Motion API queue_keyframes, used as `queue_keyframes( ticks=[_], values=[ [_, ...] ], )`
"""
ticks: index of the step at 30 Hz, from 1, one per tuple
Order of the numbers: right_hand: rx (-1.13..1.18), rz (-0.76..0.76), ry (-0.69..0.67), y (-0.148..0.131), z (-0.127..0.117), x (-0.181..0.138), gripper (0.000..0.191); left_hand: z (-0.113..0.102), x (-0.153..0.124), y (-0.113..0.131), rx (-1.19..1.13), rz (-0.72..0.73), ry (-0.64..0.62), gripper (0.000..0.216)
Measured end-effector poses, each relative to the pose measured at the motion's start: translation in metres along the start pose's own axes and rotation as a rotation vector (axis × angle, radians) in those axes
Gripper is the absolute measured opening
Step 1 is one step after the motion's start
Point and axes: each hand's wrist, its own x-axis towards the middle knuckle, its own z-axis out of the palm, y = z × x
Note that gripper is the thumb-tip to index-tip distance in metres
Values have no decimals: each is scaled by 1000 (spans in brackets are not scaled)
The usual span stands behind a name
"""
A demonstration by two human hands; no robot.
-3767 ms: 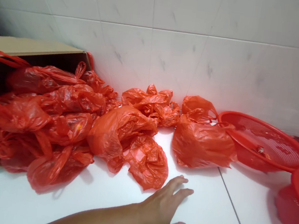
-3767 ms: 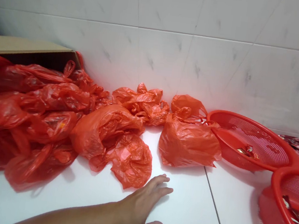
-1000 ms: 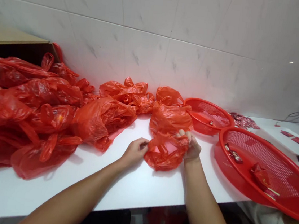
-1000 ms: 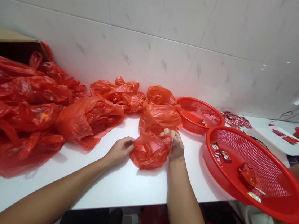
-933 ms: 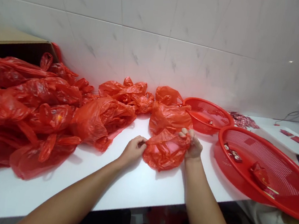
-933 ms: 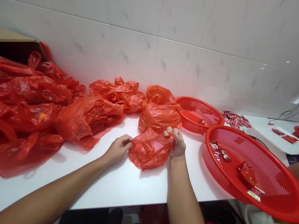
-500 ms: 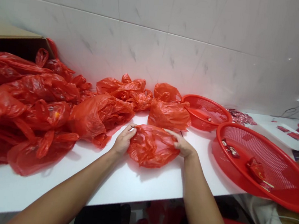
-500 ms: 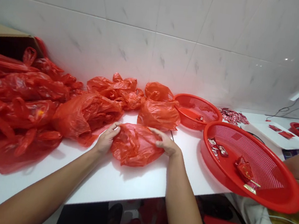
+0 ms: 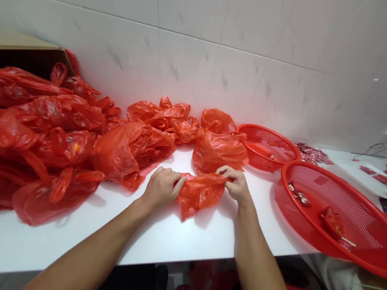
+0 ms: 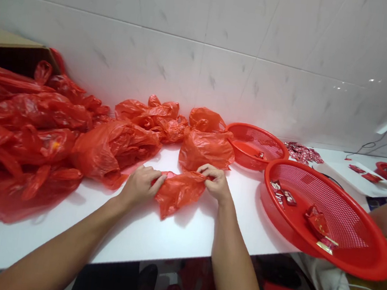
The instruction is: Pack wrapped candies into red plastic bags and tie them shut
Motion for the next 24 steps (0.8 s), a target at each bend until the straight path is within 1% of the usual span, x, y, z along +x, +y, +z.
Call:
queue_keyframes(
  ticks=[3, 6, 7, 9, 11, 13, 15, 17, 18, 19, 21, 23, 24],
  values=[
    [-168, -115, 122, 0, 7, 2, 20, 2, -3, 1, 82, -30, -78, 30],
    [-450, -329, 224, -6, 11, 1, 30, 2, -6, 3, 167, -4, -101, 8],
    [-546, -399, 250, -8, 12, 0, 32, 2, -7, 4, 210, -3, -85, 8],
    [-673, -487, 279, -13, 14, -1, 35, 4, -9, 7, 283, -22, -34, 32],
    [-741, -522, 279, -16, 17, -1, 36, 6, -11, 10, 316, -56, 25, 52],
    [-789, -526, 255, -17, 20, -2, 36, 7, -13, 13, 309, -86, 94, 56],
    [-824, -505, 214, -15, 24, -2, 35, 7, -15, 15, 275, -88, 170, 47],
    [-839, -486, 164, -14, 29, -2, 35, 8, -17, 17, 193, -26, 203, 32],
    [-837, -483, 137, -13, 32, -2, 36, 10, -18, 18, 135, 24, 185, 27],
    [-828, -484, 114, -12, 35, -1, 36, 12, -18, 19, 77, 73, 148, 27],
    [-794, -502, 75, -9, 39, 0, 35, 17, -17, 20, -2, 124, 50, 37],
    [-748, -521, 45, -6, 38, 2, 34, 22, -14, 19, 13, 87, -34, 45],
    [-727, -516, 24, -5, 36, 3, 34, 23, -13, 18, 57, 50, -71, 45]
  ],
)
